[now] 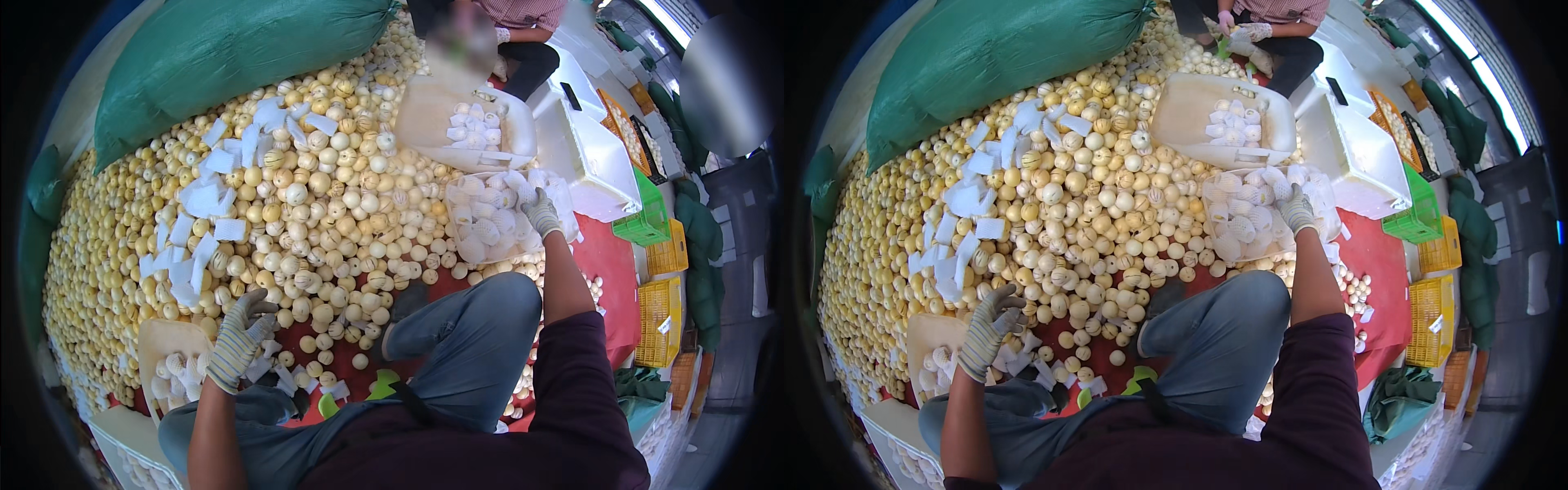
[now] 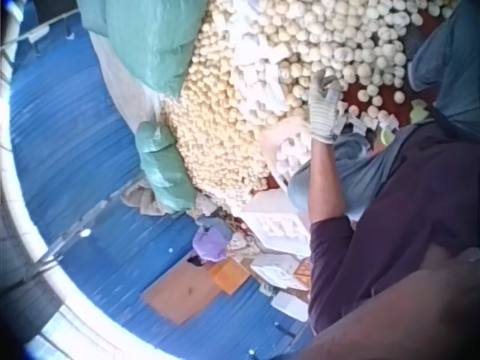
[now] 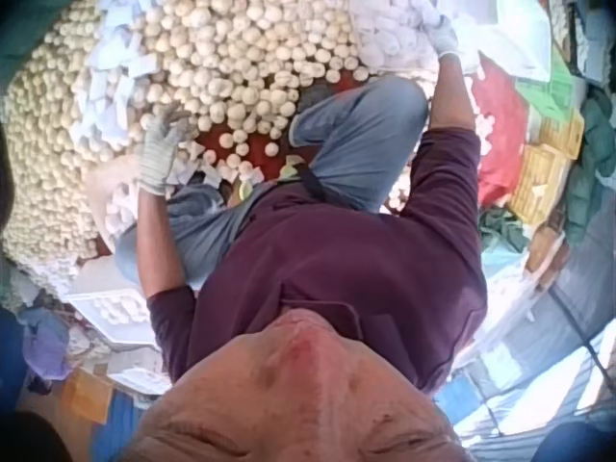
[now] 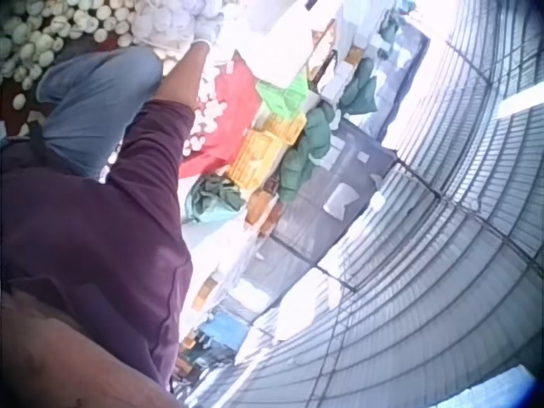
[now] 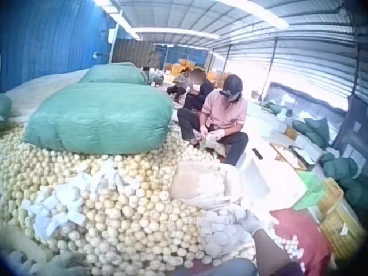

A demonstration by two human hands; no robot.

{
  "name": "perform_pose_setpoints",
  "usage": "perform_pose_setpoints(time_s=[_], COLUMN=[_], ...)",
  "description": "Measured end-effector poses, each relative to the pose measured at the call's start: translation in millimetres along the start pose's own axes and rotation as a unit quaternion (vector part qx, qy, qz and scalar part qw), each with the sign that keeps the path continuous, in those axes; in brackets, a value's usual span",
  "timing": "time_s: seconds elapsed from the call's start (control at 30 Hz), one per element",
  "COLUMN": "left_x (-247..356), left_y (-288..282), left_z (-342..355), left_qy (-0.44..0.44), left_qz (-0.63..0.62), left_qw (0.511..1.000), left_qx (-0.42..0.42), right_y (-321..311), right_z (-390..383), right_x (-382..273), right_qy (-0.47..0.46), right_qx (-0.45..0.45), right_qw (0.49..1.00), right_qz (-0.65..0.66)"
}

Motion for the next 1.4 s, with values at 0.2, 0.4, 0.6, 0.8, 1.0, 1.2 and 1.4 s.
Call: perform_pose_setpoints(time_s=[0.2,0.4,0.6,0.8,1.0,1.2,1.4], left_x=[-2,24,37,56,53,56,53], left_y=[1,-9,-34,-57,-68,-84,-89], left_z=[10,1,-6,-31,-52,-71,-73], left_qy=[-0.023,-0.013,0.023,0.065,0.074,0.155,0.138], left_qz=[0.020,0.004,-0.020,-0.006,0.014,0.053,0.054], left_qw=[0.999,1.000,0.998,0.991,0.987,0.959,0.955], left_qx=[-0.009,0.006,0.056,0.120,0.141,0.232,0.256], right_y=[52,31,81,236,330,397,458], right_z=[14,2,-59,-228,-386,-467,-488], right_x=[45,-25,-162,-242,-242,-250,-286], right_qy=[-0.037,-0.098,-0.275,-0.367,-0.368,-0.588,-0.426], right_qx=[-0.137,-0.091,-0.311,-0.558,-0.626,-0.495,-0.582], right_qw=[0.984,0.986,0.910,0.739,0.656,0.633,0.686], right_qz=[-0.107,-0.105,-0.021,-0.088,-0.206,-0.093,-0.096])
Point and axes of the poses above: each hand's wrist, its own z-axis towards the middle knuckle, its own y-axis out of the palm, x = y × z, the point moved 4 cm from there along z, towards the middle knuckle, and after that the axes turned 9 degrees about z, right-handed, at the moved point
